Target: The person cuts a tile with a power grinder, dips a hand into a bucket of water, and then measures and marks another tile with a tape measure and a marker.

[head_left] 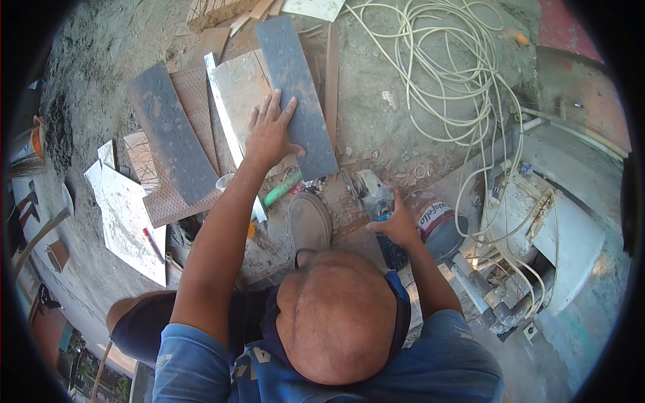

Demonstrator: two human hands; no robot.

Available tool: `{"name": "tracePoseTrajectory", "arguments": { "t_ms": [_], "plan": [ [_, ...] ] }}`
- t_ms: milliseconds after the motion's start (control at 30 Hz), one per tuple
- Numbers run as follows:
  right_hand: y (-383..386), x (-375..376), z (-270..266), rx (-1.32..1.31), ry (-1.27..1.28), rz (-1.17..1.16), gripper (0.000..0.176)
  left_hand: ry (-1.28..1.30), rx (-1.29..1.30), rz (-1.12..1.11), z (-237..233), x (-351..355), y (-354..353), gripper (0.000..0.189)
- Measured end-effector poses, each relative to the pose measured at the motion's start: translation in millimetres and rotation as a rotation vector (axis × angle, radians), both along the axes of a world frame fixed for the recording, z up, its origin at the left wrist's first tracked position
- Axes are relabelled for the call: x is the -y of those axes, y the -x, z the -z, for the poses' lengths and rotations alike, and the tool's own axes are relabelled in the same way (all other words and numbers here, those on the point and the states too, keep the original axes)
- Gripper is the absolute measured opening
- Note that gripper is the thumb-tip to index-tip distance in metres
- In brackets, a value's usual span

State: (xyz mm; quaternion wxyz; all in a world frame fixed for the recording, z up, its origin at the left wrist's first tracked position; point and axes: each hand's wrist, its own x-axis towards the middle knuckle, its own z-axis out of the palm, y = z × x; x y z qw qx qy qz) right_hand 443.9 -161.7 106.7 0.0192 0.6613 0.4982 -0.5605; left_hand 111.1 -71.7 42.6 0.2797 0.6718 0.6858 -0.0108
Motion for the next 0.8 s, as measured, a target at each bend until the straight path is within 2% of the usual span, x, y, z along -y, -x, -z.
{"name": "tracePoseTrajectory", "arguments": {
  "t_ms": [300,800],
  "plan": [
    [1,0,3,0.061,0.032,-0.031,0.113,-0.006,0.020,-0.001,2,1,1,0.119],
    [19,-18,8,-0.059,0.034,0.078,0.113,0.000,0.027,-0.019,0,1,0,0.122]
  ]
}}
